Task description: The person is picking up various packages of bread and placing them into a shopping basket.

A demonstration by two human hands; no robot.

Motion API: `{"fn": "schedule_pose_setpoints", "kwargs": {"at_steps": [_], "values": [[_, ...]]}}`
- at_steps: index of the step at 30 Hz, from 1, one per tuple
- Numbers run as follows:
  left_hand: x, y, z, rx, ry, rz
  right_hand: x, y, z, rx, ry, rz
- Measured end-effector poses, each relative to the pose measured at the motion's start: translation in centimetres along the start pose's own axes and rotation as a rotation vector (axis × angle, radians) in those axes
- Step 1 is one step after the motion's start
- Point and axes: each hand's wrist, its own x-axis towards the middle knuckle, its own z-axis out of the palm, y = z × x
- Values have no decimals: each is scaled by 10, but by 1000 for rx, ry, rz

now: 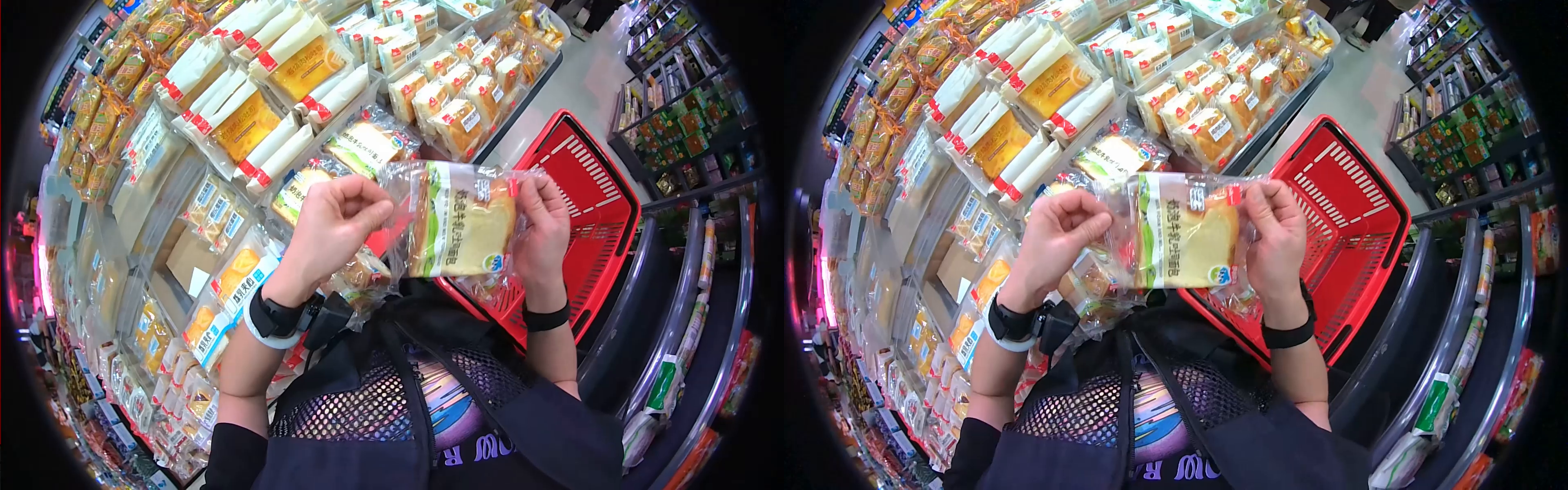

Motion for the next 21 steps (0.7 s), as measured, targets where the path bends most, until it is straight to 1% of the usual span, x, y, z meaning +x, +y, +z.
{"fn": "schedule_pose_setpoints", "kwargs": {"at_steps": [2,3,4,6,10,12,13,14,16,17,19,20,21], "values": [[5,9,2,50,-18,13,3,-5,4,-35,30,-62],[7,10,3,102,-75,52,5,-7,2,-7,5,-69],[7,8,2,104,-82,46,7,-8,3,-5,14,-68],[8,4,-1,219,-193,-17,9,-10,7,31,27,-111],[6,2,-4,226,-177,2,11,-11,9,84,3,-132],[7,9,-5,135,-115,100,14,-11,7,84,29,-127],[8,12,-9,69,-141,24,16,-12,7,84,51,-124],[7,16,-2,71,-142,22,17,-14,10,85,53,-123],[3,26,18,-131,-87,89,17,-17,16,117,36,-95],[3,28,19,-130,-89,85,17,-16,17,118,40,-93],[4,30,20,-22,-194,35,18,-12,18,124,-86,-105],[6,31,20,-22,-200,31,21,-11,20,124,-79,-105],[7,32,18,5,-155,47,24,-10,22,16,-24,-149]]}}
